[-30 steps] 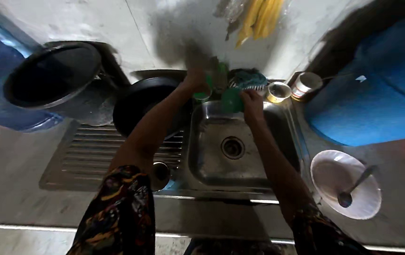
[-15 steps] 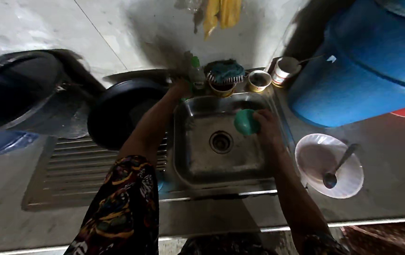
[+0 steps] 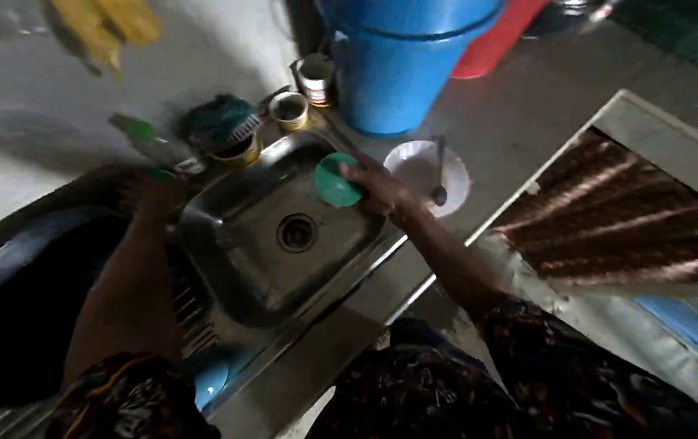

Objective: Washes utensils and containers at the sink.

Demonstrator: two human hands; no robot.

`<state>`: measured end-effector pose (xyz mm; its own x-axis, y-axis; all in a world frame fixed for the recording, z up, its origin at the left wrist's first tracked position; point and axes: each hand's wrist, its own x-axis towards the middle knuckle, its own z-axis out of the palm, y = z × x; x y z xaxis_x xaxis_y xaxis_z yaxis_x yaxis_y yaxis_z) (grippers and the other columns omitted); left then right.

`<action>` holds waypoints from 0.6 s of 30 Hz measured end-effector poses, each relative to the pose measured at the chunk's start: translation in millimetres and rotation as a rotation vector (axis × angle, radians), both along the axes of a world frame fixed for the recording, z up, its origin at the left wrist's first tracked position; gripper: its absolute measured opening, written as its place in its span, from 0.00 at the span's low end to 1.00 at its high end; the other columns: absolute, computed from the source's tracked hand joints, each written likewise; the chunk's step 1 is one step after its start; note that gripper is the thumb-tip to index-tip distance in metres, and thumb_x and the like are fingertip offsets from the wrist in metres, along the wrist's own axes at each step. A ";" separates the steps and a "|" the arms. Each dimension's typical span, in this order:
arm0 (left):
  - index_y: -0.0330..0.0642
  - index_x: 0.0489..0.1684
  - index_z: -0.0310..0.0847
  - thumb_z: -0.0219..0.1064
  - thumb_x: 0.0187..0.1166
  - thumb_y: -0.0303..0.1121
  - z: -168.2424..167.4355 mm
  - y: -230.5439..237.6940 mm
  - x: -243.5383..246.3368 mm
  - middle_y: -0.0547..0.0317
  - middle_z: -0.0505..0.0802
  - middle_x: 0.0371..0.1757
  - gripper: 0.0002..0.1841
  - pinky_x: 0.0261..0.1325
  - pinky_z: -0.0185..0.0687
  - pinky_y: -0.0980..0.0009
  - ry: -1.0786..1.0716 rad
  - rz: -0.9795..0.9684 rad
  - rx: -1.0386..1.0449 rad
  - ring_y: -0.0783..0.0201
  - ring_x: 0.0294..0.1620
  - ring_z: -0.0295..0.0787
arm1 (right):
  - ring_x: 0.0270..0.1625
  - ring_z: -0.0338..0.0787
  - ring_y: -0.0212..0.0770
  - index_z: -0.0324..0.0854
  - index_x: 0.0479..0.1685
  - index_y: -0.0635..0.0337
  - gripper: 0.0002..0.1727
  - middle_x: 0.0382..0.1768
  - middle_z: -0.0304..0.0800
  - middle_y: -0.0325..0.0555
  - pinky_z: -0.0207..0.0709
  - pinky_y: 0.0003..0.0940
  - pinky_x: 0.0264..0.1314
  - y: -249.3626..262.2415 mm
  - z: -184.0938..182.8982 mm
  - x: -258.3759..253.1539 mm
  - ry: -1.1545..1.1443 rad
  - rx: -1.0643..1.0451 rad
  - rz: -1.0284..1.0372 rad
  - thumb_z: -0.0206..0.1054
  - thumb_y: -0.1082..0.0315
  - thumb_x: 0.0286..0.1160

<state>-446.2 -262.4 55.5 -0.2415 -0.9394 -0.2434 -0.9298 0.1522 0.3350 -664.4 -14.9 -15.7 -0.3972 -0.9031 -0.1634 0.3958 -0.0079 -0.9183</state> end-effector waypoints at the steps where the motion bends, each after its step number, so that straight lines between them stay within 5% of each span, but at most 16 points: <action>1: 0.15 0.86 0.45 0.57 0.92 0.45 -0.9 5.5 -0.4 0.13 0.51 0.88 0.40 0.90 0.37 0.35 0.012 0.015 -0.034 0.24 0.92 0.41 | 0.48 0.91 0.40 0.61 0.82 0.60 0.30 0.55 0.87 0.50 0.89 0.40 0.52 16.1 7.2 -8.2 0.091 0.008 -0.025 0.65 0.67 0.81; 5: 0.14 0.88 0.41 0.58 0.89 0.33 0.3 23.0 -4.7 0.17 0.45 0.91 0.38 0.92 0.26 0.38 0.041 0.056 -0.087 0.28 0.94 0.33 | 0.49 0.91 0.35 0.79 0.65 0.63 0.24 0.51 0.90 0.45 0.88 0.35 0.54 71.9 26.2 -58.7 0.514 0.003 -0.154 0.74 0.70 0.68; 8: 0.18 0.89 0.40 0.52 0.92 0.32 -11.3 6.2 -8.2 0.23 0.46 0.92 0.34 0.92 0.36 0.42 -0.188 0.026 -0.026 0.33 0.95 0.38 | 0.48 0.89 0.32 0.82 0.60 0.64 0.21 0.50 0.89 0.46 0.86 0.32 0.55 104.7 38.4 -100.2 0.785 0.090 -0.112 0.75 0.70 0.68; 9: 0.18 0.87 0.49 0.53 0.92 0.36 -42.2 -14.9 -1.4 0.21 0.54 0.90 0.33 0.90 0.45 0.40 -0.219 -0.019 -0.162 0.31 0.92 0.47 | 0.47 0.89 0.33 0.83 0.59 0.64 0.20 0.49 0.89 0.47 0.86 0.33 0.54 111.0 39.2 -113.1 0.830 0.131 -0.060 0.76 0.72 0.67; 10: 0.13 0.72 0.69 0.63 0.84 0.36 -103.3 -45.3 12.0 0.13 0.71 0.77 0.29 0.81 0.58 0.29 -0.029 -0.066 -0.555 0.21 0.81 0.65 | 0.46 0.89 0.35 0.83 0.58 0.65 0.19 0.48 0.89 0.49 0.86 0.35 0.53 115.4 38.4 -124.7 0.868 0.182 0.017 0.76 0.73 0.66; 11: 0.15 0.74 0.67 0.63 0.85 0.39 -127.9 -66.6 17.3 0.12 0.69 0.78 0.31 0.79 0.57 0.25 -0.026 -0.099 -0.575 0.19 0.81 0.62 | 0.46 0.89 0.39 0.84 0.56 0.66 0.18 0.47 0.90 0.52 0.86 0.39 0.54 117.7 37.0 -135.1 0.921 0.240 0.110 0.76 0.74 0.66; 14: 0.22 0.87 0.52 0.64 0.84 0.39 -133.1 -75.2 14.5 0.16 0.59 0.86 0.39 0.80 0.54 0.24 -0.134 -0.066 -0.397 0.20 0.87 0.53 | 0.56 0.90 0.56 0.86 0.58 0.66 0.17 0.52 0.91 0.61 0.79 0.57 0.66 110.4 29.3 -152.7 1.188 0.427 0.449 0.77 0.74 0.70; 16: 0.20 0.85 0.55 0.66 0.77 0.26 -135.9 -65.0 10.6 0.17 0.64 0.84 0.36 0.79 0.59 0.26 -0.140 -0.046 -0.427 0.21 0.85 0.60 | 0.65 0.87 0.63 0.84 0.66 0.65 0.26 0.61 0.89 0.64 0.73 0.63 0.73 107.3 18.3 -157.4 1.352 0.515 0.618 0.81 0.72 0.66; 18: 0.18 0.81 0.61 0.55 0.84 0.20 -139.6 -52.4 20.8 0.21 0.69 0.82 0.26 0.85 0.58 0.35 -0.045 -0.044 -0.501 0.25 0.85 0.63 | 0.71 0.83 0.65 0.81 0.72 0.64 0.36 0.67 0.85 0.63 0.71 0.64 0.77 103.0 1.2 -162.9 1.467 0.570 0.744 0.87 0.71 0.56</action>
